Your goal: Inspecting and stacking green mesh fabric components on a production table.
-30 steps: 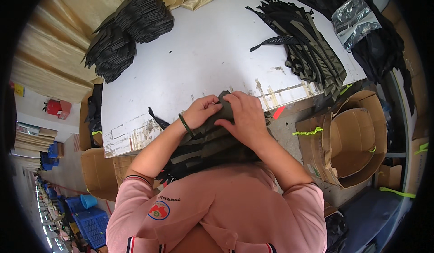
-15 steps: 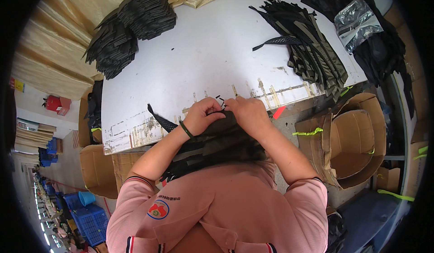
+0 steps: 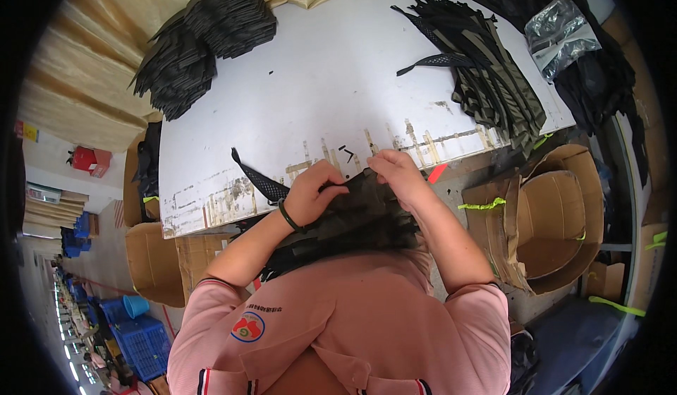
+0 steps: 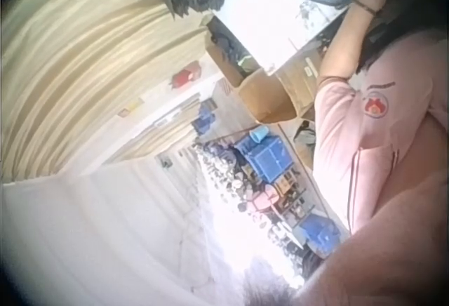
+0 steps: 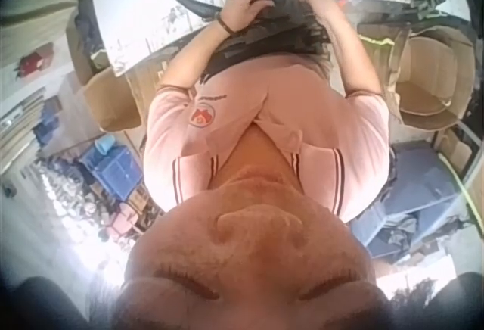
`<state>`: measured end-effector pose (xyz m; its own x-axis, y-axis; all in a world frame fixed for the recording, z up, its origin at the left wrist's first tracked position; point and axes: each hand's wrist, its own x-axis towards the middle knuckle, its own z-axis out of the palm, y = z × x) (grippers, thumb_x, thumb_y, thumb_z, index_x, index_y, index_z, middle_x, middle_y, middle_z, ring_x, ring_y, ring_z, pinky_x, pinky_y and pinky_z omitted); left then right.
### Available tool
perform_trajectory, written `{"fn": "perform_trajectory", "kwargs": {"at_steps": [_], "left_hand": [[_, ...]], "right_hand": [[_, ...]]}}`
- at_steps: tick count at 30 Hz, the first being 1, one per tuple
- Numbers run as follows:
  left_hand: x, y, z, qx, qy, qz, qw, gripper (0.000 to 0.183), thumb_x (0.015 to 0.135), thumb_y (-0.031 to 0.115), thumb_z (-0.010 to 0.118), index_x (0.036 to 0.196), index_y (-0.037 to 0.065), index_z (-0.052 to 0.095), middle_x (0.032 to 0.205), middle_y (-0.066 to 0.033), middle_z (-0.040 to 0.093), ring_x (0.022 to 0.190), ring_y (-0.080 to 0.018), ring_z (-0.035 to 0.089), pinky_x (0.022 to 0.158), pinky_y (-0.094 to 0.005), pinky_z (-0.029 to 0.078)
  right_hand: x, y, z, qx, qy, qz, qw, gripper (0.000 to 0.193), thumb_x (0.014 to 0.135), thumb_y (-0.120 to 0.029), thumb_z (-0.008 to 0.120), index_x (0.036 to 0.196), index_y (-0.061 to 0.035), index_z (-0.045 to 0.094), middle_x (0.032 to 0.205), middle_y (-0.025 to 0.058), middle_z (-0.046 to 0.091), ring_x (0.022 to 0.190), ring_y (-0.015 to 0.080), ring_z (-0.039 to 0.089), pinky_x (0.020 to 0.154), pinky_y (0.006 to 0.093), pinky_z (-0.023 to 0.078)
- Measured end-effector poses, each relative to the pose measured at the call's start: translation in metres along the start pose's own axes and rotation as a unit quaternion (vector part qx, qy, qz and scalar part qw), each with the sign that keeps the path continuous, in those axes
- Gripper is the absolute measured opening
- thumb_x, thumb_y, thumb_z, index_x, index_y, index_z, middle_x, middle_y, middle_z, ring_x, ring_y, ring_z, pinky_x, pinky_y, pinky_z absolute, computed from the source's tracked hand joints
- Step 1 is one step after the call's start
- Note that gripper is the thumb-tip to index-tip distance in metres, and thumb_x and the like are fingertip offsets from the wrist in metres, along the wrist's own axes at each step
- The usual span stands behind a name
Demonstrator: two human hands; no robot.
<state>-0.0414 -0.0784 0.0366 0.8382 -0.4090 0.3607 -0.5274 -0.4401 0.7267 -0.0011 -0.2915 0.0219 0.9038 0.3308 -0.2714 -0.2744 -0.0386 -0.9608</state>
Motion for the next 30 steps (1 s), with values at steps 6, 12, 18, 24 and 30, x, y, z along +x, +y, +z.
{"fn": "perform_trajectory", "kwargs": {"at_steps": [6, 12, 18, 24, 30], "left_hand": [[0.01, 0.007, 0.0, -0.099, -0.039, -0.101, 0.989, 0.015, 0.082, 0.01, 0.07, 0.086, 0.003, 0.058, 0.075, -0.008, 0.057, 0.068, -0.0199, 0.058, 0.061, -0.0303, 0.045], [0.009, -0.005, -0.011, -0.265, -0.094, -0.266, 0.922, 0.012, 0.086, 0.002, 0.064, 0.098, 0.0, 0.062, 0.087, -0.0016, 0.062, 0.077, -0.0086, 0.055, 0.07, -0.024, 0.046], [0.011, -0.01, -0.017, -0.428, 0.009, -0.241, 0.871, 0.016, 0.09, -0.002, 0.055, 0.104, 0.0, 0.063, 0.092, -0.0028, 0.065, 0.084, -0.0098, 0.06, 0.077, -0.0234, 0.049], [0.012, -0.013, -0.016, -0.359, -0.005, -0.187, 0.914, 0.02, 0.092, -0.004, 0.046, 0.104, -0.001, 0.062, 0.102, -0.0069, 0.064, 0.095, -0.0141, 0.059, 0.087, -0.0279, 0.047], [0.013, 0.002, -0.013, -0.285, -0.035, -0.157, 0.945, 0.017, 0.091, 0.005, 0.056, 0.107, 0.001, 0.062, 0.104, -0.005, 0.064, 0.096, -0.0118, 0.059, 0.087, -0.0265, 0.047]], "right_hand": [[-0.01, 0.001, 0.019, 0.048, -0.012, -0.012, 0.999, 0.023, 0.093, -0.023, 0.059, 0.077, -0.0063, 0.059, 0.067, -0.0047, 0.05, 0.064, 0.0056, 0.045, 0.058, 0.0215, 0.036], [-0.01, -0.006, 0.011, 0.098, -0.125, -0.05, 0.986, 0.018, 0.095, -0.02, 0.055, 0.087, -0.005, 0.062, 0.081, -0.0014, 0.058, 0.074, 0.008, 0.052, 0.067, 0.0233, 0.044], [-0.018, 0.003, 0.006, 0.224, -0.223, 0.048, 0.947, 0.02, 0.094, -0.017, 0.058, 0.105, -0.0003, 0.06, 0.097, 0.0048, 0.062, 0.089, 0.0141, 0.057, 0.082, 0.0281, 0.045], [-0.02, -0.005, 0.019, 0.315, -0.224, 0.055, 0.921, 0.014, 0.09, -0.011, 0.062, 0.101, -0.0031, 0.058, 0.092, 0.004, 0.061, 0.079, 0.0147, 0.06, 0.075, 0.0294, 0.051], [-0.018, 0.013, 0.023, -0.178, 0.029, -0.165, 0.97, 0.005, 0.091, -0.006, 0.057, 0.096, -0.0048, 0.054, 0.079, 0.0005, 0.059, 0.063, 0.0109, 0.055, 0.057, 0.0245, 0.046]]}}
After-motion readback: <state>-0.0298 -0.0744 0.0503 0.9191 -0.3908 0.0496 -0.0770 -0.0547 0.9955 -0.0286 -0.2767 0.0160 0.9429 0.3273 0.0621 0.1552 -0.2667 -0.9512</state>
